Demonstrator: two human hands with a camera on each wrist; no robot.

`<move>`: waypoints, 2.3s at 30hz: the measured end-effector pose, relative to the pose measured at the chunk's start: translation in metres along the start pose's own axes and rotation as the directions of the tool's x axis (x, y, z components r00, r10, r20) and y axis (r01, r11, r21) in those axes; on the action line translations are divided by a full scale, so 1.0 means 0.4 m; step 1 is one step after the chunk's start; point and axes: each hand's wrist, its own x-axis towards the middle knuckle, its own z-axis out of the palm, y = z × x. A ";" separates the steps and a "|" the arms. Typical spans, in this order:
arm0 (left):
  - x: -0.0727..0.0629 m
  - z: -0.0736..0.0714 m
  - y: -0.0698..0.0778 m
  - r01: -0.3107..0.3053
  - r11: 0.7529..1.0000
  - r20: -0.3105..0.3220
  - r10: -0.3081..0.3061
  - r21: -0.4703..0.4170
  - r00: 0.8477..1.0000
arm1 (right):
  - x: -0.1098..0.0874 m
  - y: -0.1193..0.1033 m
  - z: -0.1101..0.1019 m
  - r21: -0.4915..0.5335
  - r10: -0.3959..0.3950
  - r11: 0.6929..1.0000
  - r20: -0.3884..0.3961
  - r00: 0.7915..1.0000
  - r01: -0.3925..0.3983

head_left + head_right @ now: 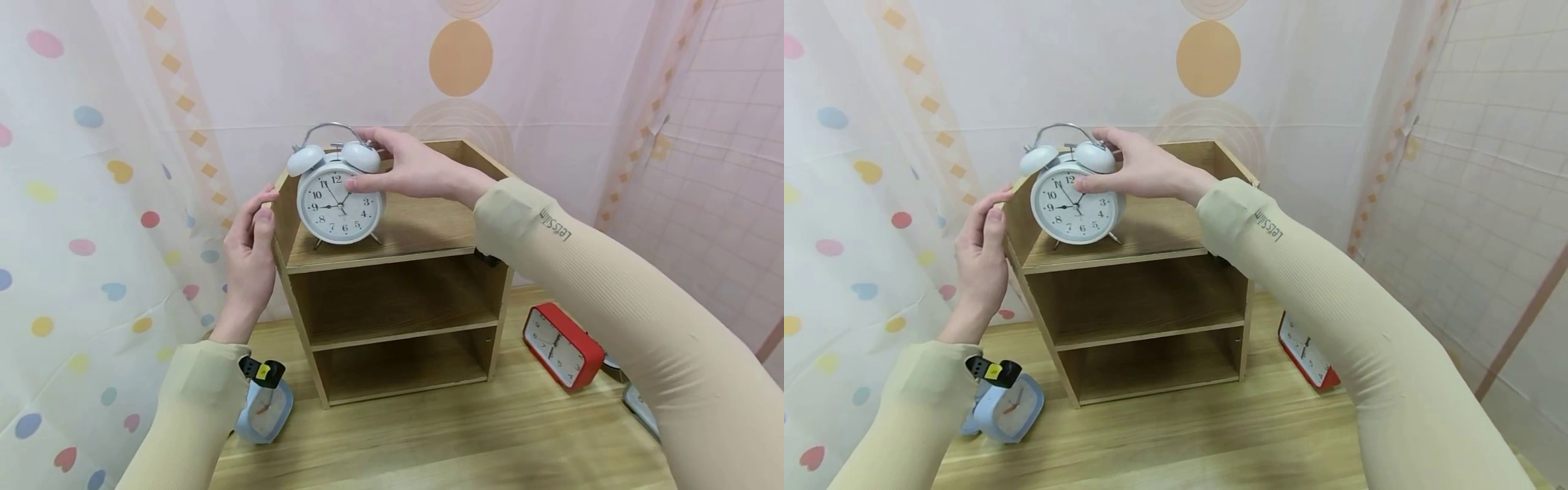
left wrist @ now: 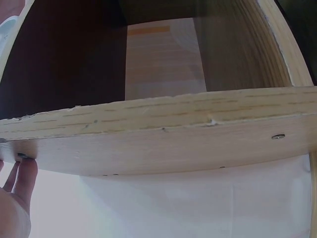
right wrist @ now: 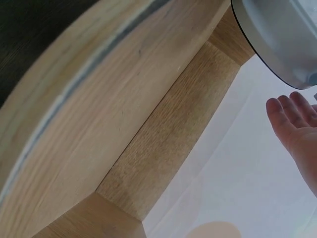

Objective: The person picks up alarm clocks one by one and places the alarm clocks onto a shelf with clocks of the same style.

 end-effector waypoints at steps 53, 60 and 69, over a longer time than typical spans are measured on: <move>0.000 -0.020 0.008 -0.003 1.000 -0.026 0.003 0.022 1.000 | -0.306 0.015 -0.154 -0.077 -0.039 0.997 -0.223 0.974 0.023; -0.001 -0.018 0.006 -0.005 1.000 -0.026 0.005 0.007 1.000 | -0.345 0.045 -0.153 -0.090 -0.021 0.996 -0.237 0.971 -0.001; 0.000 -0.017 0.009 -0.008 1.000 -0.022 0.008 -0.003 1.000 | -0.399 0.089 -0.179 -0.089 0.049 0.993 -0.299 0.953 -0.078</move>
